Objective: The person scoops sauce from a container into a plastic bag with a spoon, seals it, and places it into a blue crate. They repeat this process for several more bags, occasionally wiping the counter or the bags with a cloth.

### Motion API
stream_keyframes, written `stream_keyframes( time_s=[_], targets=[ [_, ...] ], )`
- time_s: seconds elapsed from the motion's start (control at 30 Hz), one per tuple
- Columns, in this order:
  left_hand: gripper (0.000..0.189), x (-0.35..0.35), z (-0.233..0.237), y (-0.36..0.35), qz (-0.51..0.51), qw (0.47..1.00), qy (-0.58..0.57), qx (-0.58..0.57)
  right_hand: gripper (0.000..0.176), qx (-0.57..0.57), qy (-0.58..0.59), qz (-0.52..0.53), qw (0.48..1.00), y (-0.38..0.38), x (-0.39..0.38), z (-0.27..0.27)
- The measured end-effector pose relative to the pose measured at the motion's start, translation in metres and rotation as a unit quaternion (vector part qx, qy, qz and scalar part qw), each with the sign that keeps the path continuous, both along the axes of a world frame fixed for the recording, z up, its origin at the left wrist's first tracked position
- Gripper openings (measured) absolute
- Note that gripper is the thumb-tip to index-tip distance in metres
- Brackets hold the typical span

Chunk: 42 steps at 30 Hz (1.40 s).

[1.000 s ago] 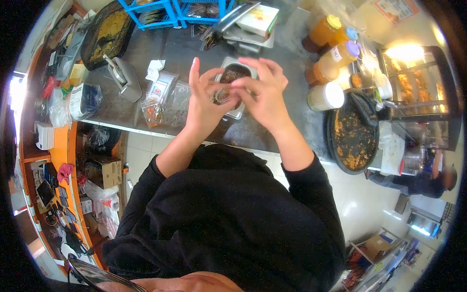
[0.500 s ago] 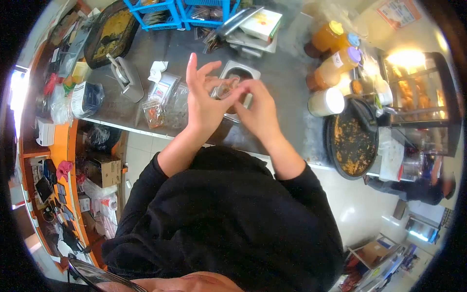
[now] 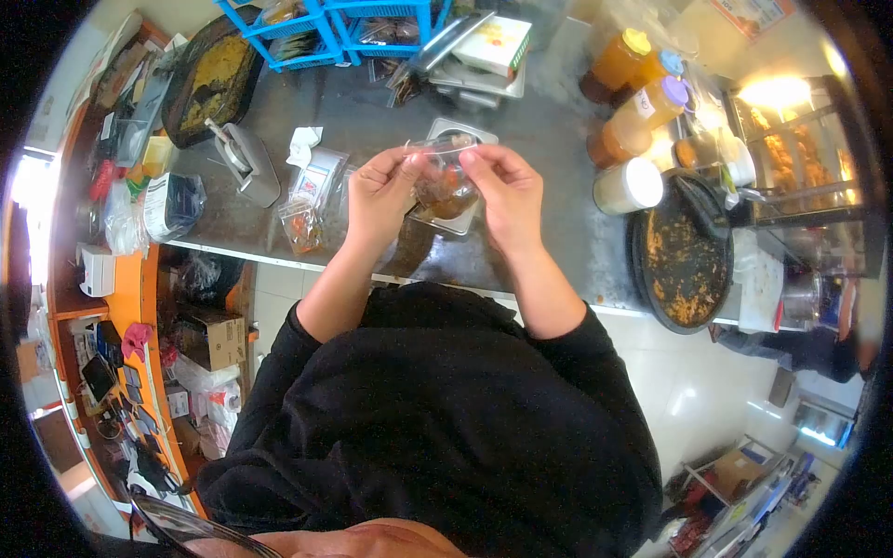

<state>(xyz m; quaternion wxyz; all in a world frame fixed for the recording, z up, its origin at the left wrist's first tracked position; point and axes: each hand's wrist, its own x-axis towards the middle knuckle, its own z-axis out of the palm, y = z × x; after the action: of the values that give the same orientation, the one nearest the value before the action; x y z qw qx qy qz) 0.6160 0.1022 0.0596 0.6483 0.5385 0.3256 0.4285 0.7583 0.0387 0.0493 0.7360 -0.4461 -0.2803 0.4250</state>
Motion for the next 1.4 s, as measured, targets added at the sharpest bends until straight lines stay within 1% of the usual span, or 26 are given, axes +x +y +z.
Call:
stream_keyframes(
  time_s=[0.03, 0.17, 0.23, 0.33, 0.43, 0.53, 0.67, 0.73, 0.83, 0.87, 0.97, 1.0, 1.03, 1.1, 1.13, 1.17, 1.23, 1.3, 1.33, 1.4],
  targets=[
    [0.017, 0.0, -0.002, 0.001, 0.0, 1.0, -0.023, -0.006, 0.015, -0.002, 0.014, -0.005, 1.0, -0.001, -0.003, 0.003],
    [0.014, -0.001, -0.003, 0.0, 0.025, 0.998, -0.021, 0.048, 0.016, -0.011, 0.079, -0.022, 0.997, -0.001, -0.014, 0.012],
    [0.012, -0.005, 0.002, 0.001, 0.029, 0.997, -0.006, 0.077, 0.016, -0.008, 0.081, -0.022, 0.996, 0.0, -0.019, 0.016],
    [0.011, -0.012, 0.005, 0.004, 0.01, 0.998, 0.011, 0.059, 0.015, -0.02, 0.064, -0.024, 0.997, 0.001, -0.027, 0.021],
    [0.01, -0.017, 0.006, 0.007, 0.011, 0.999, -0.033, 0.034, 0.013, -0.023, 0.056, -0.014, 0.998, 0.006, -0.037, 0.019],
    [0.011, -0.032, 0.0, 0.013, 0.006, 1.0, -0.017, 0.013, 0.012, -0.032, 0.041, 0.008, 0.999, 0.013, -0.051, 0.012],
    [0.012, -0.056, -0.013, 0.026, 0.046, 0.997, 0.007, 0.064, 0.012, -0.064, 0.041, 0.04, 0.996, 0.028, -0.077, 0.01],
    [0.009, -0.071, -0.013, 0.033, 0.063, 0.993, 0.024, 0.093, 0.012, -0.064, 0.023, 0.058, 0.996, 0.041, -0.092, 0.009],
    [0.014, -0.1, -0.023, 0.05, 0.093, 0.993, 0.037, 0.066, 0.012, -0.077, -0.025, 0.086, 0.993, 0.063, -0.113, 0.004],
    [0.017, -0.113, -0.024, 0.057, 0.079, 0.996, 0.044, 0.029, 0.013, -0.084, -0.043, 0.097, 0.991, 0.072, -0.12, 0.002],
    [0.026, -0.15, -0.028, 0.081, 0.072, 0.995, 0.054, 0.034, 0.014, -0.082, -0.152, 0.115, 0.978, 0.105, -0.136, -0.006],
    [0.035, -0.162, -0.043, 0.089, 0.11, 0.988, 0.048, 0.101, 0.017, -0.12, -0.229, 0.109, 0.96, 0.117, -0.141, 0.0],
    [0.037, -0.175, -0.042, 0.093, 0.135, 0.983, 0.082, 0.096, 0.02, -0.133, -0.255, 0.101, 0.952, 0.134, -0.146, -0.006],
    [0.04, -0.205, -0.036, 0.098, 0.179, 0.969, 0.151, 0.084, 0.025, -0.16, -0.36, 0.112, 0.912, 0.168, -0.151, -0.004],
    [0.034, -0.217, -0.041, 0.1, 0.2, 0.966, 0.144, 0.078, 0.024, -0.16, -0.442, 0.065, 0.88, 0.187, -0.151, -0.022],
    [0.03, -0.233, -0.048, 0.101, 0.192, 0.958, 0.196, 0.082, 0.024, -0.154, -0.523, 0.017, 0.839, 0.209, -0.149, -0.047],
    [0.025, -0.261, -0.069, 0.1, 0.176, 0.934, 0.295, 0.093, 0.024, -0.159, -0.609, 0.035, 0.776, 0.222, -0.159, -0.054],
    [0.023, -0.28, -0.09, 0.097, 0.126, 0.912, 0.382, 0.082, 0.024, -0.195, -0.622, 0.168, 0.739, 0.216, -0.169, -0.053],
    [0.023, -0.287, -0.1, 0.095, 0.099, 0.898, 0.423, 0.076, 0.024, -0.205, -0.637, 0.216, 0.711, 0.212, -0.173, -0.07],
    [0.024, -0.292, -0.115, 0.094, 0.06, 0.912, 0.404, 0.041, 0.023, -0.139, -0.675, 0.237, 0.684, 0.193, -0.189, -0.085]
  ],
)
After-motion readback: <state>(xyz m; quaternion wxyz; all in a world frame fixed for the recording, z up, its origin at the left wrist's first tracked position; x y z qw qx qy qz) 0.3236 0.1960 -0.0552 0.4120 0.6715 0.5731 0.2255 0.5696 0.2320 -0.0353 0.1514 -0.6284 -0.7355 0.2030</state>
